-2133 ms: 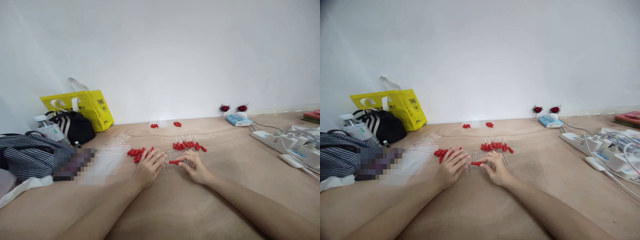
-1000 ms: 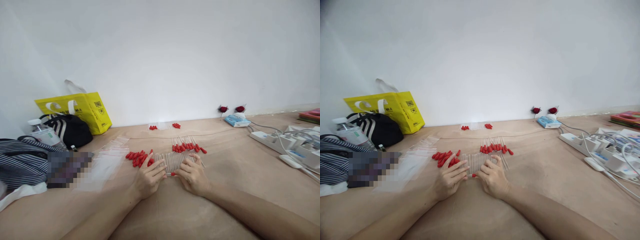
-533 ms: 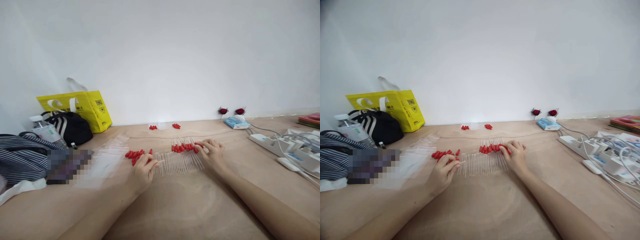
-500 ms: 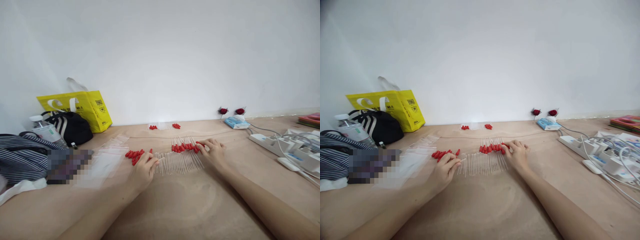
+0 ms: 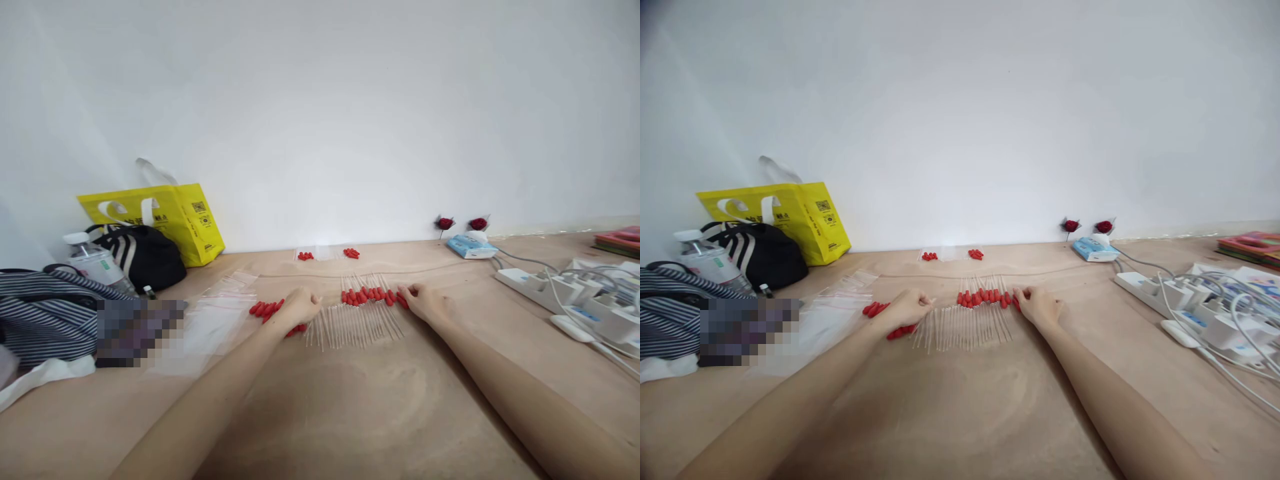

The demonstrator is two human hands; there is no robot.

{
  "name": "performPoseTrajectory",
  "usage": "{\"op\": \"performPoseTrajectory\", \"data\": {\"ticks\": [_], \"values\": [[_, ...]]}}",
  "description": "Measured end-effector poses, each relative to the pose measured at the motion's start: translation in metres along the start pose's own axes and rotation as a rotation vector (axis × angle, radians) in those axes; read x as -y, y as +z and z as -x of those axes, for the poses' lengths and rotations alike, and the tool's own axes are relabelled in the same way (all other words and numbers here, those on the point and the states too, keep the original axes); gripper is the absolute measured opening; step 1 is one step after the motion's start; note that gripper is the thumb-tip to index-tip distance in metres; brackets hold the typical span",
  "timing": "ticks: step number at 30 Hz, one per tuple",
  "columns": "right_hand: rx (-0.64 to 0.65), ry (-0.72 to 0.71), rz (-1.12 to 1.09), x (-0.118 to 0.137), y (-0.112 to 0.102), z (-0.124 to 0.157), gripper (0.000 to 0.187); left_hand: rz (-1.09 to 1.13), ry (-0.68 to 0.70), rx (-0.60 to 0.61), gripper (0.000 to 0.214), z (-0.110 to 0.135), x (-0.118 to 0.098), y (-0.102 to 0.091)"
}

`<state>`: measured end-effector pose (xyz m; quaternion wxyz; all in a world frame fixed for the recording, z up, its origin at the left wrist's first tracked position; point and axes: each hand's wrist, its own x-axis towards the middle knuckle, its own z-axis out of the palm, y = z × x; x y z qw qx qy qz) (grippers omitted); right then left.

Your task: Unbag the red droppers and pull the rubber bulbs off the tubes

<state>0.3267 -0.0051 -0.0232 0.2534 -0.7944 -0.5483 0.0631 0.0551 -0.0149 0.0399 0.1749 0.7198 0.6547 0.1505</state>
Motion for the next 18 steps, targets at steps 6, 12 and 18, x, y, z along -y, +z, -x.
{"op": "performPoseTrajectory", "data": {"ticks": [6, 12, 18], "values": [[-0.067, -0.144, 0.011, 0.007, -0.001, 0.005, 0.03, -0.194, 0.033, -0.041, 0.027, 0.002, -0.002, 0.012], [-0.13, -0.231, 0.099, 0.015, 0.001, 0.013, 0.029, -0.267, 0.085, -0.053, 0.025, 0.006, 0.001, 0.018], [-0.102, -0.223, 0.139, 0.016, 0.003, 0.015, 0.03, -0.282, 0.108, -0.078, 0.021, 0.005, 0.004, 0.02]]}}
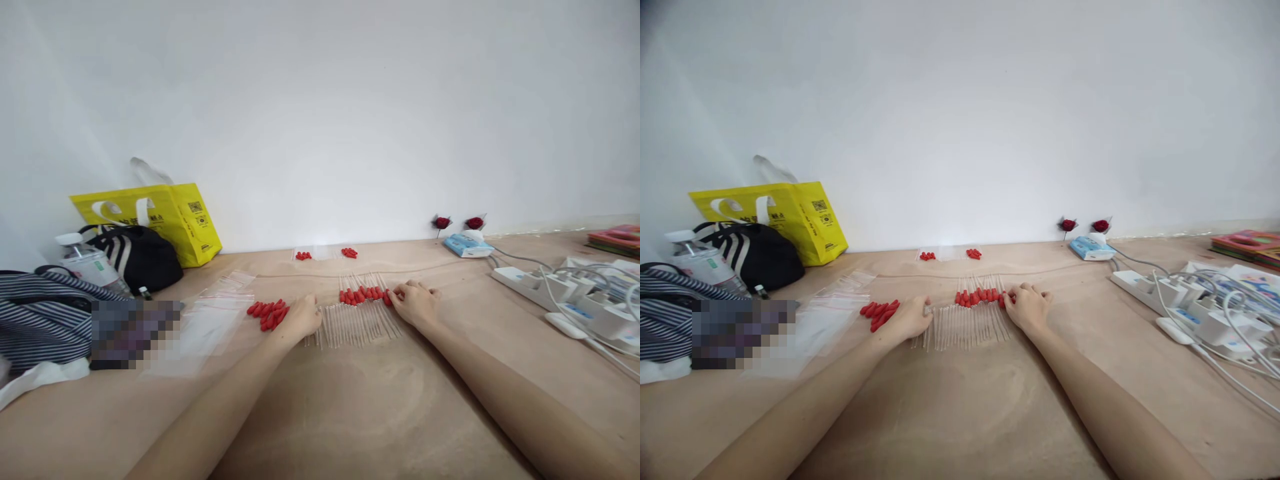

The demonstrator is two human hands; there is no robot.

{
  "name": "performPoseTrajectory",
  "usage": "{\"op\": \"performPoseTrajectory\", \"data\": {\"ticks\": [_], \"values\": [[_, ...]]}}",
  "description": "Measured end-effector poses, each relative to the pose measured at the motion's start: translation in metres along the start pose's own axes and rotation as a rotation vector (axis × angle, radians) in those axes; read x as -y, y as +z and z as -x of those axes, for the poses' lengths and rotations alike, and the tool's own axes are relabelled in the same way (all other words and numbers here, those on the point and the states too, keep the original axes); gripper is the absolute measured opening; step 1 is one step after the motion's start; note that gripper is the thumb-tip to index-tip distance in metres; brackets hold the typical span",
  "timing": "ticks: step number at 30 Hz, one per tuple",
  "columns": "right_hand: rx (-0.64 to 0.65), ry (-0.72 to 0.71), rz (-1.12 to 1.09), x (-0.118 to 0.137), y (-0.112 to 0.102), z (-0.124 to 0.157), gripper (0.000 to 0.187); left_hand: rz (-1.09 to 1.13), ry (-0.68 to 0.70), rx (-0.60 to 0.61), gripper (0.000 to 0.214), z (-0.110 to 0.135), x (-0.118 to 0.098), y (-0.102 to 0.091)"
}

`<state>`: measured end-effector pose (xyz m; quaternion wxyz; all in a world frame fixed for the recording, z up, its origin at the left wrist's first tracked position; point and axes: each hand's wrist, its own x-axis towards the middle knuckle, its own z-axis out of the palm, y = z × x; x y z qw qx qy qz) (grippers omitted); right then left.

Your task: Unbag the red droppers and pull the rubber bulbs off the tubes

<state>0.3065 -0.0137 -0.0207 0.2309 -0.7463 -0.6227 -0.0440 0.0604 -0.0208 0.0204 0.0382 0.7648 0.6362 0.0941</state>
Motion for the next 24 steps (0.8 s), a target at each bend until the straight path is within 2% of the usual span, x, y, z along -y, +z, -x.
{"op": "performPoseTrajectory", "data": {"ticks": [7, 9, 12, 14, 18, 21, 24], "values": [[0.018, 0.022, 0.025, 0.001, 0.001, -0.001, 0.031, 0.001, 0.082, -0.093, 0.025, 0.014, 0.002, -0.003], [0.03, 0.026, 0.021, 0.002, 0.001, -0.002, 0.031, 0.01, 0.23, -0.14, 0.024, 0.024, 0.008, -0.003], [0.049, 0.027, 0.015, 0.004, 0.001, -0.002, 0.03, 0.023, 0.568, -0.202, 0.03, 0.037, 0.024, 0.001], [0.048, 0.039, -0.001, 0.006, 0.001, -0.002, 0.029, 0.019, 0.688, -0.201, 0.033, 0.043, 0.033, 0.004], [0.032, 0.103, -0.05, 0.008, 0.001, -0.003, 0.032, 0.027, 0.718, -0.191, 0.026, 0.045, 0.043, 0.012], [0.02, 0.153, -0.079, 0.007, 0.001, -0.003, 0.035, 0.079, 0.706, -0.249, 0.025, 0.046, 0.044, 0.014], [-0.033, 0.196, -0.242, 0.006, 0.0, -0.002, 0.036, 0.102, 0.703, -0.327, 0.027, 0.048, 0.044, 0.014]]}}
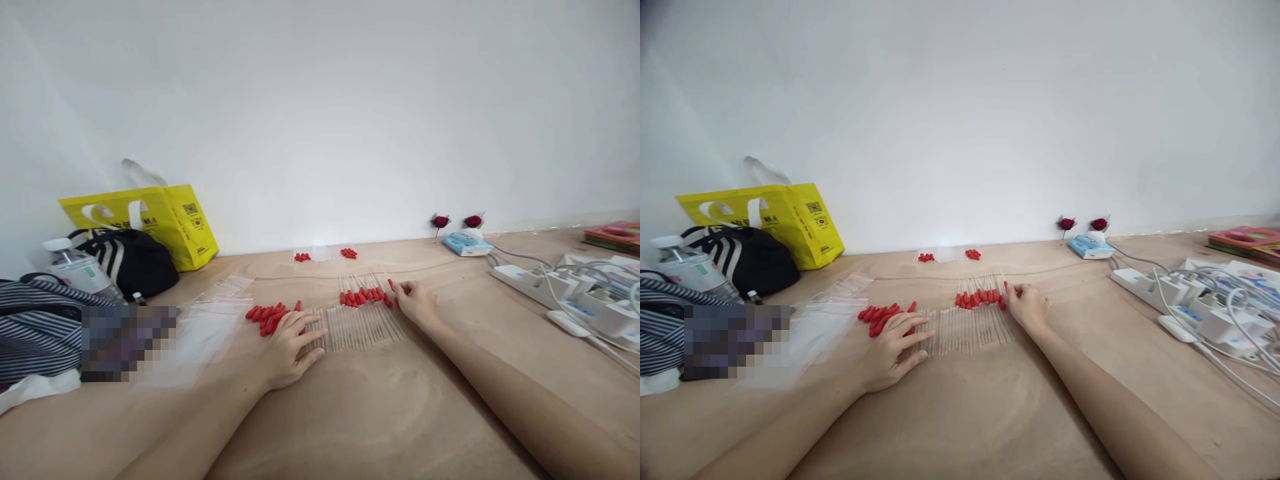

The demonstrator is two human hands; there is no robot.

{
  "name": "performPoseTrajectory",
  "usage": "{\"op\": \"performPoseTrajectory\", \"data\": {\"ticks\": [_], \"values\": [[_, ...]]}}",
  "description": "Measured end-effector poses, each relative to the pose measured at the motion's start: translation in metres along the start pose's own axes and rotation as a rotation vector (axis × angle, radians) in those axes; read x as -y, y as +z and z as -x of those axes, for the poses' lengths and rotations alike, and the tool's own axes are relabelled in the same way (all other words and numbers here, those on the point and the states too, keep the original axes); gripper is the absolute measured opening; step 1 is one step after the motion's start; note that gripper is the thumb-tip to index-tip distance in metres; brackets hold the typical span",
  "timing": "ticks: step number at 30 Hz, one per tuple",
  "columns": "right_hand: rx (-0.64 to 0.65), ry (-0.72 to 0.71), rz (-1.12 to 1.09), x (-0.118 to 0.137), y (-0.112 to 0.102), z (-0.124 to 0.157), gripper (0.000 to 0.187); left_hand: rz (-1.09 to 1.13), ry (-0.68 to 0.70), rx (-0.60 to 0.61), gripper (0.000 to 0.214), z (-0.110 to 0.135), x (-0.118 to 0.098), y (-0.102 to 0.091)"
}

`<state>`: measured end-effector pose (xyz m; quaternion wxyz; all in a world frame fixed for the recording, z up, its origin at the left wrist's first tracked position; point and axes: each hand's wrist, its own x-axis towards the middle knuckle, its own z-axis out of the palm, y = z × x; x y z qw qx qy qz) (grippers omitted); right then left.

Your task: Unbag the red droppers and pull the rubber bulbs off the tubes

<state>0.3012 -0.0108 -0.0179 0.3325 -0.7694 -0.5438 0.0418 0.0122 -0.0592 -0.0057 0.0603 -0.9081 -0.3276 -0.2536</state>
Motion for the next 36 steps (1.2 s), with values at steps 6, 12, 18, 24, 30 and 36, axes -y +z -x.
{"op": "performPoseTrajectory", "data": {"ticks": [6, 12, 18, 24, 30, 36], "values": [[0.0, -0.459, -0.228, 0.009, 0.0, 0.022, 0.028, -0.175, -0.019, -0.165, 0.038, 0.001, -0.001, -0.001], [0.06, -0.927, -0.197, 0.028, -0.003, 0.061, 0.016, -0.3, 0.025, -0.228, 0.03, -0.002, -0.01, 0.0], [0.057, -1.049, -0.254, 0.033, -0.001, 0.077, 0.015, -0.207, 0.046, -0.251, 0.017, -0.004, -0.023, 0.008], [-0.016, -1.056, -0.215, 0.037, -0.001, 0.081, 0.019, -0.158, 0.035, -0.241, 0.018, -0.005, -0.024, 0.013], [-0.143, -1.147, -0.107, 0.042, 0.008, 0.084, 0.013, -0.176, 0.068, -0.247, 0.017, -0.006, -0.025, 0.013], [-0.174, -1.173, -0.07, 0.039, 0.006, 0.086, 0.013, -0.181, 0.109, -0.237, 0.017, -0.005, -0.028, 0.009]]}}
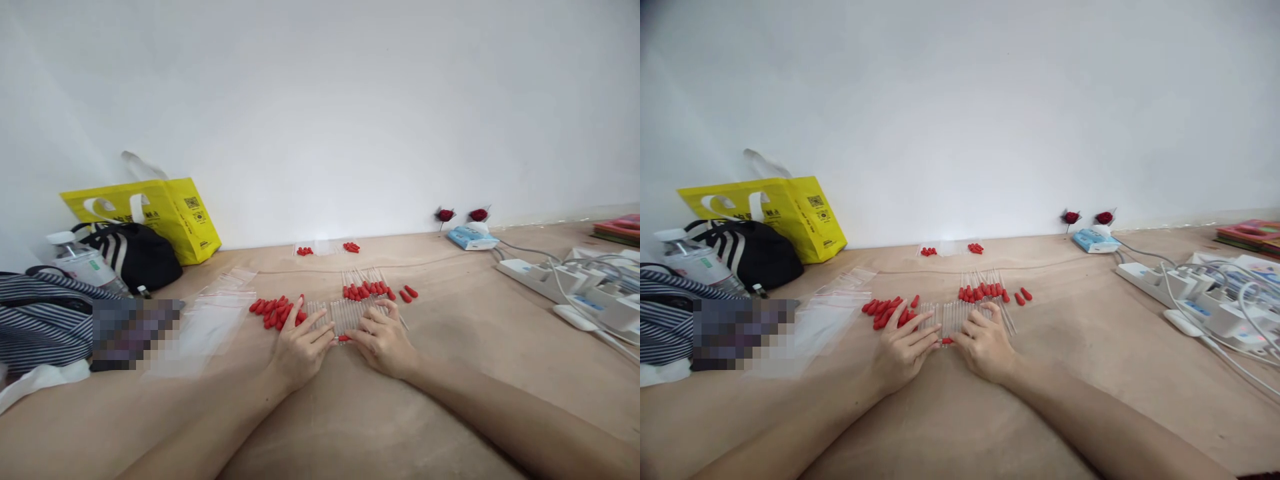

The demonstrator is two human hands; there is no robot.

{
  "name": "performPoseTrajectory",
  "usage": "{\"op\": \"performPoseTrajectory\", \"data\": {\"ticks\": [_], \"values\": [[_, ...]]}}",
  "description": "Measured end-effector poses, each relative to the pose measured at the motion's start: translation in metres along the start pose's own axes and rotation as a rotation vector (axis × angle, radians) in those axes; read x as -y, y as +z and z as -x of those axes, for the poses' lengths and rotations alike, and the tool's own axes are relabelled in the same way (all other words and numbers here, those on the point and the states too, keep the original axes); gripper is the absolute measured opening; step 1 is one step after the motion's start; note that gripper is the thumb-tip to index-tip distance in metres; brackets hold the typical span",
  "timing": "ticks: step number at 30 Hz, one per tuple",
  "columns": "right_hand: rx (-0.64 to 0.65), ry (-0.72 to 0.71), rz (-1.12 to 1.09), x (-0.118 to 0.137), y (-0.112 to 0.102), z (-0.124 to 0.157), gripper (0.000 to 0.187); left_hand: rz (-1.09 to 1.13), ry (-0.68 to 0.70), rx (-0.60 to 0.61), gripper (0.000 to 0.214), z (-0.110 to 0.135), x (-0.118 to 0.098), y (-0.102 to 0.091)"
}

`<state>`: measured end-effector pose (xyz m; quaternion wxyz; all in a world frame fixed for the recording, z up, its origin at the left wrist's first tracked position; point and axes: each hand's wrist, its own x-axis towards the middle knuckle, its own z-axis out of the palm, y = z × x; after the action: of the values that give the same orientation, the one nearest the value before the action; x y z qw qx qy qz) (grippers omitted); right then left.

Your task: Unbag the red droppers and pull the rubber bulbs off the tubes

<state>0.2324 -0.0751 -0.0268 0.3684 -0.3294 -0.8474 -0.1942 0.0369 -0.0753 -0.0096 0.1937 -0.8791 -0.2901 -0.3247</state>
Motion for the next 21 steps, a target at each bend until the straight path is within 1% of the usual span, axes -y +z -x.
{"op": "performPoseTrajectory", "data": {"ticks": [5, 11, 14, 16, 18, 21], "values": [[0.009, -0.019, -0.03, -0.001, -0.003, 0.002, 0.016, -0.002, -0.003, 0.034, 0.018, -0.001, -0.002, -0.005], [0.017, -0.036, -0.074, -0.002, -0.001, 0.003, 0.017, -0.002, -0.012, 0.057, 0.018, -0.002, -0.002, -0.005], [0.011, -0.021, -0.101, -0.004, -0.004, 0.005, 0.019, -0.017, -0.013, 0.045, 0.018, 0.0, 0.001, -0.006], [0.0, 0.018, -0.116, -0.01, -0.007, 0.007, 0.019, -0.034, -0.036, 0.008, 0.017, 0.002, 0.005, -0.008], [-0.018, 0.093, -0.118, -0.018, -0.01, 0.008, 0.017, -0.041, -0.085, -0.028, 0.017, 0.003, 0.008, -0.01], [-0.045, 0.277, -0.082, -0.035, -0.01, 0.009, 0.018, 0.023, -0.185, -0.03, 0.021, 0.001, 0.009, -0.014]]}}
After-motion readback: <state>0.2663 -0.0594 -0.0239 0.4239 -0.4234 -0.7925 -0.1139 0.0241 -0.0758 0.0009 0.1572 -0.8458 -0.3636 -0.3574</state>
